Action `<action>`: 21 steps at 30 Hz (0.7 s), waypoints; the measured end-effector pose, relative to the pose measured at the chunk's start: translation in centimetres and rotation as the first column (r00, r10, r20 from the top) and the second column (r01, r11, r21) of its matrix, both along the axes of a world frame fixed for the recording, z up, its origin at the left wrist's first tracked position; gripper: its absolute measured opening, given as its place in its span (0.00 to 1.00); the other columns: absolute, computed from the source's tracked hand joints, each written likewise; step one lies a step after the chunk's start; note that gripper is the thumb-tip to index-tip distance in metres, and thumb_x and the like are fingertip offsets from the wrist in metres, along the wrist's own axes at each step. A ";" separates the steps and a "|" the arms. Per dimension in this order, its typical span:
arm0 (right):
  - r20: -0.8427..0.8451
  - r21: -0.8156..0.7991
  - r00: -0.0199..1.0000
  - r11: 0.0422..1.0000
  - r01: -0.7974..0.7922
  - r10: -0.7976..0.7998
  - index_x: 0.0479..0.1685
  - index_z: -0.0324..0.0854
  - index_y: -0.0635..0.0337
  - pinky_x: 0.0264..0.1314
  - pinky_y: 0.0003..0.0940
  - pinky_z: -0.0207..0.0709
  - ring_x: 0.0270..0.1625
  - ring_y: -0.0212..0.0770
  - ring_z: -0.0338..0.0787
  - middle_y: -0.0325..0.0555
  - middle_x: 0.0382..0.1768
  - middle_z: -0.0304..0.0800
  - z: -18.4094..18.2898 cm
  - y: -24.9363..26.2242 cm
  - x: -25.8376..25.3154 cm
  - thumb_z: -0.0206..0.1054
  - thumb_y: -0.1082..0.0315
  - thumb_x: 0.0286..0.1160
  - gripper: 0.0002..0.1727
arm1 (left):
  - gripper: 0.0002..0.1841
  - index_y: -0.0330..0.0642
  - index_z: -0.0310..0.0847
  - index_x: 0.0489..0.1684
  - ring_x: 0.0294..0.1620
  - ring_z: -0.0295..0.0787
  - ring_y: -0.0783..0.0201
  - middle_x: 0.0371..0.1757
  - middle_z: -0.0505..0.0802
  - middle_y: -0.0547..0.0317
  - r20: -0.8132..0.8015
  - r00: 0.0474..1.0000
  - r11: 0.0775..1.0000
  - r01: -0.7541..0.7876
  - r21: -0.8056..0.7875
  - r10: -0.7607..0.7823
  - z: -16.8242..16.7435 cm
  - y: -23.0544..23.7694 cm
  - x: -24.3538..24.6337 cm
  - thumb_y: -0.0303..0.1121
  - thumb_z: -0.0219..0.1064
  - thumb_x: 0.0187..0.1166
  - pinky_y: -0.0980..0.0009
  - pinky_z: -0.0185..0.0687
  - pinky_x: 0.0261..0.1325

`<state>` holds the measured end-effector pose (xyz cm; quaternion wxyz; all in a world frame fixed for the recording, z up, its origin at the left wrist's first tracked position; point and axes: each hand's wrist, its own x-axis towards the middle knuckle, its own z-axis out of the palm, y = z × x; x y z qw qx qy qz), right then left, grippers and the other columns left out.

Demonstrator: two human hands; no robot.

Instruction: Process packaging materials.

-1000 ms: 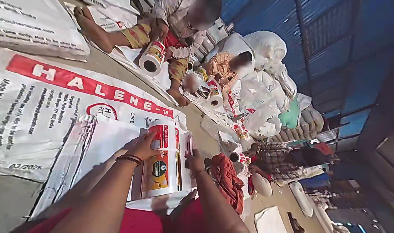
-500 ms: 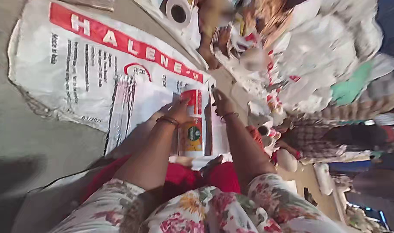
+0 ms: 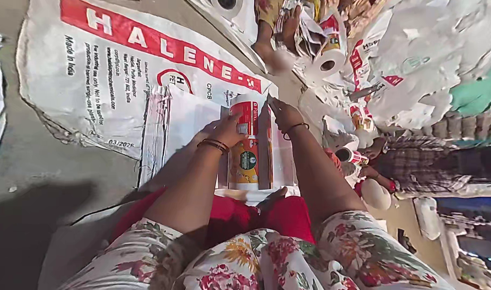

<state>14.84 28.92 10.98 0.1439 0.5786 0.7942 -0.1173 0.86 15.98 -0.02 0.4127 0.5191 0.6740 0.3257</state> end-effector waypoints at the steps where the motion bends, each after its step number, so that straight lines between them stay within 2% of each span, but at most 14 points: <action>1: 0.023 -0.006 0.999 1.000 -0.027 0.027 0.96 0.54 0.38 0.55 0.65 0.82 0.50 0.63 0.92 0.64 0.60 0.89 0.1 0.0 -0.2 0.48 0.58 0.95 0.30 | 0.42 0.48 0.59 0.93 0.81 0.75 0.36 0.83 0.77 0.38 0.002 1.000 1.000 -0.003 0.004 0.003 -0.2 0.2 0.1 0.43 0.76 0.78 0.32 0.68 0.78; 4: 0.063 -0.071 0.995 0.995 -0.074 0.079 0.97 0.49 0.39 0.50 0.64 0.84 0.46 0.62 0.93 0.65 0.59 0.88 0.6 0.5 -0.3 0.43 0.58 0.97 0.30 | 0.42 0.51 0.59 0.93 0.80 0.76 0.36 0.82 0.78 0.40 -0.034 0.999 1.000 -0.001 -0.012 0.000 -0.5 0.6 0.1 0.44 0.76 0.77 0.31 0.70 0.76; 7: 0.084 -0.152 0.993 0.986 -0.066 0.079 0.96 0.50 0.44 0.44 0.60 0.84 0.40 0.61 0.91 0.66 0.50 0.88 1.6 -0.1 0.0 0.40 0.57 0.97 0.29 | 0.43 0.54 0.59 0.93 0.78 0.78 0.36 0.81 0.79 0.39 -0.040 0.999 1.000 0.004 -0.016 -0.004 -0.6 0.7 -0.2 0.44 0.77 0.76 0.30 0.70 0.75; 9: 0.107 -0.239 0.985 0.966 -0.104 0.132 0.92 0.57 0.45 0.41 0.59 0.83 0.37 0.60 0.89 0.64 0.45 0.87 2.9 -1.5 0.5 0.40 0.53 0.98 0.27 | 0.43 0.55 0.60 0.92 0.75 0.81 0.36 0.80 0.80 0.40 -0.048 0.999 1.000 0.000 -0.009 0.000 -0.6 0.9 -0.4 0.45 0.78 0.75 0.30 0.72 0.72; 11: 0.059 -0.405 0.959 0.885 -0.229 0.276 0.87 0.69 0.50 0.35 0.53 0.82 0.32 0.54 0.88 0.60 0.42 0.89 2.6 -4.7 1.7 0.49 0.60 0.95 0.24 | 0.43 0.54 0.61 0.92 0.76 0.80 0.35 0.80 0.80 0.40 -0.057 0.998 1.000 0.007 -0.007 -0.008 -1.0 0.7 -0.4 0.46 0.79 0.74 0.28 0.71 0.73; 12: 0.027 -0.496 0.916 0.801 -0.335 0.400 0.83 0.72 0.56 0.41 0.54 0.81 0.38 0.54 0.88 0.61 0.47 0.89 1.8 -7.3 2.3 0.55 0.69 0.90 0.24 | 0.44 0.50 0.61 0.92 0.79 0.77 0.34 0.82 0.78 0.39 -0.046 0.999 1.000 0.016 -0.005 -0.016 -1.2 0.6 -0.3 0.46 0.79 0.74 0.26 0.67 0.76; 13: 0.002 -0.530 0.854 0.725 -0.441 0.521 0.78 0.76 0.60 0.54 0.60 0.81 0.50 0.58 0.90 0.63 0.55 0.89 0.9 -10.3 2.6 0.59 0.71 0.88 0.22 | 0.43 0.46 0.62 0.92 0.81 0.75 0.34 0.83 0.78 0.38 -0.044 0.999 1.000 0.018 -0.008 -0.019 -1.2 0.6 -0.3 0.46 0.77 0.75 0.26 0.64 0.78; 14: 0.014 -0.520 0.824 0.707 -0.478 0.567 0.81 0.74 0.57 0.64 0.63 0.80 0.61 0.62 0.90 0.63 0.64 0.88 0.4 -13.3 2.8 0.57 0.69 0.89 0.23 | 0.40 0.43 0.62 0.91 0.81 0.75 0.34 0.81 0.79 0.36 -0.029 1.000 1.000 0.001 -0.021 -0.002 -1.2 0.3 -0.3 0.44 0.75 0.78 0.27 0.64 0.79; 15: 0.031 -0.480 0.875 0.775 -0.412 0.484 0.85 0.69 0.54 0.67 0.63 0.79 0.64 0.62 0.89 0.62 0.66 0.86 0.5 -15.1 2.7 0.54 0.68 0.91 0.25 | 0.35 0.40 0.64 0.89 0.79 0.78 0.33 0.78 0.81 0.33 0.005 0.998 0.997 -0.069 -0.032 0.069 -0.9 0.1 -0.7 0.39 0.71 0.82 0.29 0.66 0.79; 16: 0.000 -0.395 0.949 0.872 -0.290 0.316 0.88 0.66 0.53 0.64 0.60 0.81 0.59 0.59 0.91 0.61 0.62 0.89 0.8 -15.7 3.1 0.54 0.67 0.91 0.27 | 0.28 0.36 0.68 0.84 0.75 0.82 0.34 0.74 0.84 0.31 0.062 0.973 0.975 -0.222 -0.025 0.223 -0.5 -0.3 -1.4 0.33 0.64 0.84 0.31 0.71 0.77; 17: -0.092 -0.307 0.988 0.940 -0.148 0.126 0.91 0.62 0.51 0.55 0.54 0.84 0.47 0.54 0.92 0.59 0.54 0.91 1.2 -15.0 3.9 0.55 0.68 0.90 0.29 | 0.24 0.33 0.71 0.80 0.72 0.85 0.39 0.73 0.85 0.33 0.179 0.889 0.904 -0.427 -0.003 0.421 0.1 -0.8 -2.2 0.29 0.58 0.86 0.39 0.76 0.75; 18: -0.227 -0.245 0.973 0.970 -0.007 -0.050 0.93 0.57 0.51 0.40 0.45 0.84 0.33 0.46 0.88 0.55 0.47 0.90 1.6 -13.6 4.9 0.52 0.69 0.91 0.31 | 0.21 0.33 0.74 0.76 0.68 0.88 0.46 0.72 0.86 0.37 0.313 0.744 0.779 -0.627 0.023 0.590 0.5 -1.2 -3.3 0.26 0.56 0.85 0.45 0.83 0.70; 19: -0.394 -0.211 0.898 0.970 0.118 -0.195 0.94 0.53 0.51 0.29 0.38 0.81 0.24 0.39 0.82 0.51 0.41 0.89 1.8 -12.0 6.0 0.49 0.66 0.94 0.30 | 0.19 0.33 0.76 0.72 0.64 0.88 0.52 0.70 0.87 0.41 0.458 0.581 0.632 -0.773 0.054 0.673 0.9 -1.5 -3.9 0.25 0.54 0.84 0.52 0.85 0.66; 21: -0.629 -0.181 0.699 0.939 0.293 -0.340 0.90 0.56 0.52 0.20 0.32 0.79 0.18 0.34 0.80 0.47 0.36 0.88 2.1 -8.7 7.2 0.55 0.60 0.93 0.29 | 0.15 0.34 0.77 0.64 0.57 0.89 0.61 0.64 0.87 0.48 0.716 0.340 0.382 -0.917 0.110 0.609 1.6 -1.6 -4.1 0.26 0.52 0.85 0.62 0.88 0.56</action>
